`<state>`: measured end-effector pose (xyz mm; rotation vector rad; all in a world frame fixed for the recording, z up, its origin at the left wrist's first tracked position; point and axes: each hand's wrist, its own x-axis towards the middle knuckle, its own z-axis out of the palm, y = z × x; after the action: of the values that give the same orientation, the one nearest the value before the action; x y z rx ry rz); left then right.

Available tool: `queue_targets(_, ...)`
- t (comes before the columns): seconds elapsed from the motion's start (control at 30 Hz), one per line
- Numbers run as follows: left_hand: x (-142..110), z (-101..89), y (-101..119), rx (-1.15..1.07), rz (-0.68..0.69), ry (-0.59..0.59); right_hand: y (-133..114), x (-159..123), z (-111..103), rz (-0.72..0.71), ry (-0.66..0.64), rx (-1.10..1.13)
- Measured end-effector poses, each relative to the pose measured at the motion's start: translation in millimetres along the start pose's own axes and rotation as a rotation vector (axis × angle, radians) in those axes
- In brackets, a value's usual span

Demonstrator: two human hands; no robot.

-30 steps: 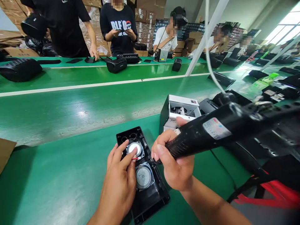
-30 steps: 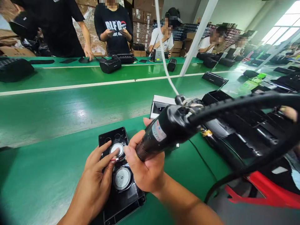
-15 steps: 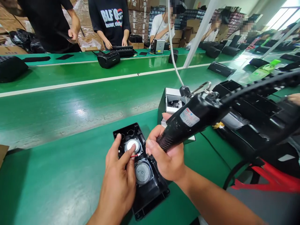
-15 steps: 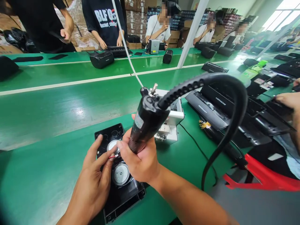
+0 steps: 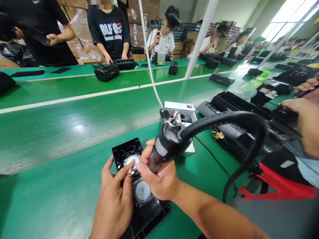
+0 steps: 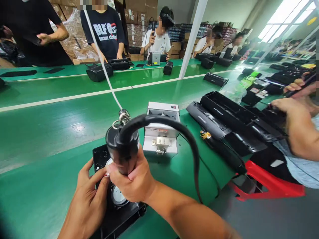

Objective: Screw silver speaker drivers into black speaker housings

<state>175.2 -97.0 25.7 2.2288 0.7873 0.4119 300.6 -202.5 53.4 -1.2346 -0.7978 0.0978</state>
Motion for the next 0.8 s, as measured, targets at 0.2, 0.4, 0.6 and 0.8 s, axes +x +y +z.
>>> queue_targets(0.2,7,5.2,-27,0.02,0.048,0.015,7,0,5,-0.033,0.029,-0.022)
queue_targets(0.4,5,3.1,-10,-0.043,-0.052,0.013,-28,19,-35,-0.185,0.172,0.053)
queue_targets(0.6,-3,2.1,16,-0.082,-0.129,0.048,-36,51,-80,-0.416,0.261,-0.175)
queue_targets(0.8,-4,-0.6,17,-0.146,-0.122,0.008,-31,50,-79,-0.238,0.242,-0.116)
